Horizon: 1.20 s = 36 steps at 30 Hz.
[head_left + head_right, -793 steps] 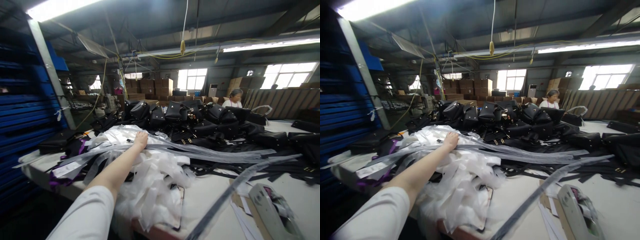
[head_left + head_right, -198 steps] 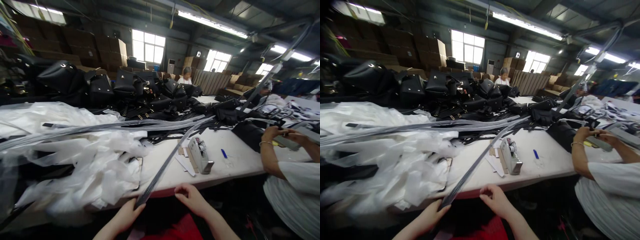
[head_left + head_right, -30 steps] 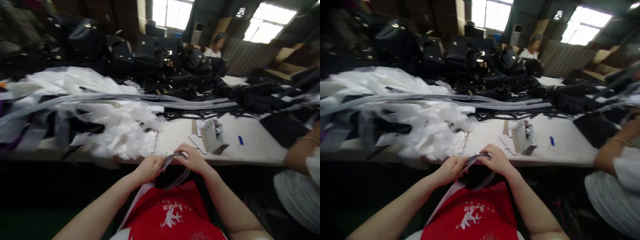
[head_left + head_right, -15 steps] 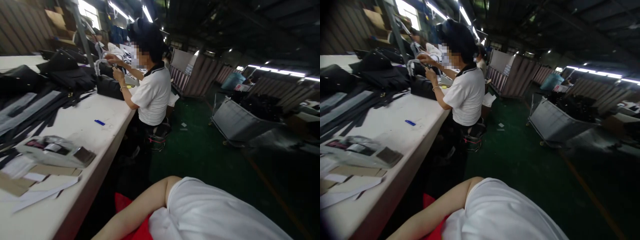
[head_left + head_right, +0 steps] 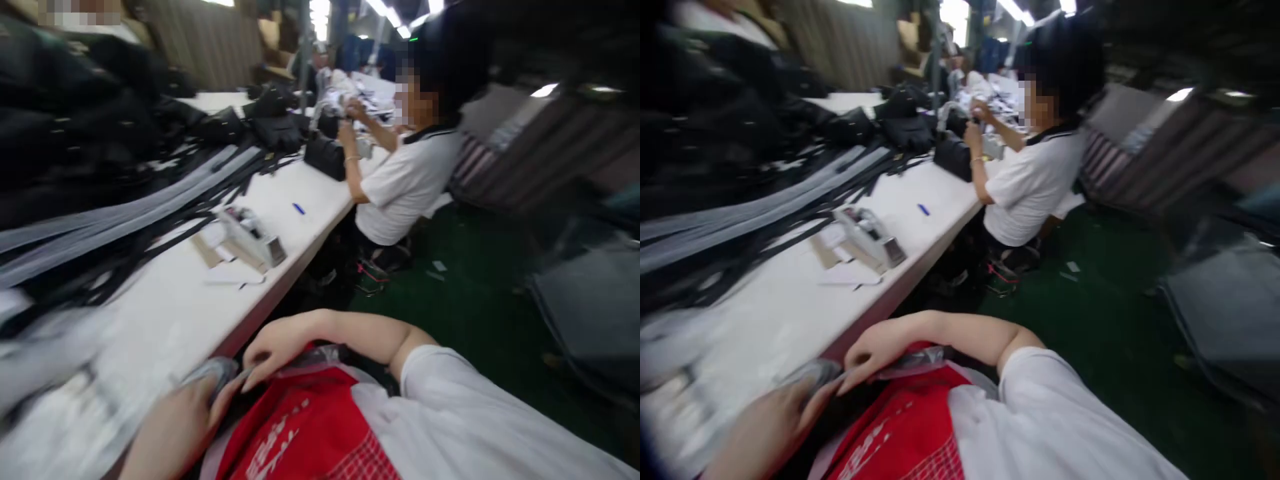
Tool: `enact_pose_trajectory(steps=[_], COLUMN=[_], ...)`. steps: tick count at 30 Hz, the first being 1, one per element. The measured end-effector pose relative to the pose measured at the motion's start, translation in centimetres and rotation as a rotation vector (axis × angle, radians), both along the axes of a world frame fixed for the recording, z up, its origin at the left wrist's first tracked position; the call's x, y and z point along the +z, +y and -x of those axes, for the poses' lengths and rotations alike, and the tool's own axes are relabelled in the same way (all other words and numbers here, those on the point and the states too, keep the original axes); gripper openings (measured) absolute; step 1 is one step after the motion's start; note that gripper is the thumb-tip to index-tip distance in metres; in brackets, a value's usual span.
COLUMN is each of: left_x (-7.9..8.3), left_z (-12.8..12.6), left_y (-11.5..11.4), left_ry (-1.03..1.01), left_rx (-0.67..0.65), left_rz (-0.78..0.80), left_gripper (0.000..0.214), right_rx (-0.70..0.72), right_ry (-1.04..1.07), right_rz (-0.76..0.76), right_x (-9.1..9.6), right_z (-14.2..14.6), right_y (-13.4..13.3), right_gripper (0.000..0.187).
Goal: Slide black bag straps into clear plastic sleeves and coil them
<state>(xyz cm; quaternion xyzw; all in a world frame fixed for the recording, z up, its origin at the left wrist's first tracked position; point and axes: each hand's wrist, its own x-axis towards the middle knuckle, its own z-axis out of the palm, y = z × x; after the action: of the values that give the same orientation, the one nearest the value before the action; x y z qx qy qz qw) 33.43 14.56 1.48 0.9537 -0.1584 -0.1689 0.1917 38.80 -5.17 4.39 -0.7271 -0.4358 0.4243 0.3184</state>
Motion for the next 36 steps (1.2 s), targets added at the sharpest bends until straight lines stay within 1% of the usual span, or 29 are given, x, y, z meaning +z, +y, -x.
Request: enact_pose_trajectory(steps=[1,2,3,5,6,8,9,11,12,14,16,18,20,22,24,25,26,28,29,30,31,32,33,34,35,36], left_x=[0.3,0.5,0.7,0.6,0.5,0.3,0.2,0.1,0.1,0.1,0.3,0.7,1.1,1.4,1.3,1.1,0.8,0.1,-0.4,-0.8,-1.1,-1.5,-1.7,-2.0,-2.2,-2.4], left_z=[1.5,2.7,3.4,3.9,4.0,4.5,4.9,5.7,6.0,6.2,5.9,5.2,4.5,4.0,3.8,3.9,4.1,4.6,4.9,5.2,5.5,5.9,6.2,6.5,6.8,7.1], left_y=[1.2,1.9,2.3,3.1,3.6,4.7,5.2,6.0,6.3,6.6,6.7,6.4,5.8,4.9,4.2,4.1,4.1,4.5,4.8,5.0,5.0,4.8,4.4,3.9,3.1,2.4], left_ry=[0.054,0.118,0.206,0.408,0.506,0.693,0.771,0.864,0.876,0.851,0.805,0.73,0.603,0.457,0.353,0.314,0.267,0.147,0.085,0.025,-0.022,-0.043,-0.036,-0.017,0.005,0.023], left_rx=[0.059,0.094,0.111,0.274,0.344,0.457,0.486,0.522,0.537,0.574,0.618,0.685,0.763,0.808,0.787,0.772,0.771,0.82,0.862,0.895,0.903,0.87,0.798,0.7,0.602,0.533], left_rz=[-0.019,0.008,0.092,0.278,0.402,0.704,0.867,1.163,1.28,1.46,1.609,1.755,1.89,1.983,2.003,1.973,1.894,1.649,1.535,1.428,1.324,1.222,1.116,0.999,0.893,0.821], left_gripper=[0.048,0.051,0.055,0.064,0.067,0.069,0.069,0.066,0.064,0.061,0.061,0.063,0.063,0.059,0.051,0.05,0.051,0.052,0.051,0.048,0.046,0.045,0.045,0.045,0.044,0.043], right_rx=[0.037,0.06,0.1,0.142,0.152,0.146,0.127,0.041,-0.024,-0.177,-0.31,-0.4,-0.484,-0.574,-0.636,-0.641,-0.633,-0.558,-0.463,-0.328,-0.169,-0.002,0.15,0.264,0.339,0.374], right_ry=[-0.172,-0.308,-0.383,-0.432,-0.419,-0.323,-0.247,-0.074,0.011,0.172,0.358,0.529,0.62,0.625,0.583,0.541,0.476,0.282,0.173,0.064,-0.039,-0.129,-0.202,-0.263,-0.31,-0.336], right_rz=[0.008,-0.004,-0.018,-0.01,-0.006,-0.018,-0.035,-0.084,-0.118,-0.189,-0.25,-0.292,-0.323,-0.341,-0.332,-0.317,-0.298,-0.249,-0.212,-0.16,-0.09,-0.008,0.064,0.119,0.153,0.167], right_x=[-0.2,-0.4,-0.6,-1.2,-1.5,-2.0,-2.4,-3.3,-3.9,-5.3,-6.5,-7.4,-7.7,-7.5,-6.9,-6.6,-6.1,-5.0,-4.3,-3.6,-2.9,-2.3,-1.9,-1.5,-1.4,-1.3], right_z=[-0.2,-0.5,-0.9,-1.4,-1.6,-1.5,-1.4,-0.8,-0.3,0.9,2.6,4.3,5.6,6.0,5.4,4.6,3.7,1.6,0.6,-0.3,-1.0,-1.3,-1.5,-1.3,-1.1,-0.7], right_y=[0.0,0.1,0.3,1.1,1.6,2.7,3.4,4.7,5.4,6.9,8.5,9.9,11.0,11.6,11.5,11.1,10.6,9.1,8.3,7.5,6.9,6.4,6.1,6.0,6.1,6.3], right_gripper=[0.03,0.027,0.022,0.021,0.022,0.027,0.031,0.04,0.046,0.057,0.07,0.08,0.08,0.074,0.072,0.072,0.073,0.069,0.065,0.059,0.053,0.047,0.042,0.036,0.031,0.028])
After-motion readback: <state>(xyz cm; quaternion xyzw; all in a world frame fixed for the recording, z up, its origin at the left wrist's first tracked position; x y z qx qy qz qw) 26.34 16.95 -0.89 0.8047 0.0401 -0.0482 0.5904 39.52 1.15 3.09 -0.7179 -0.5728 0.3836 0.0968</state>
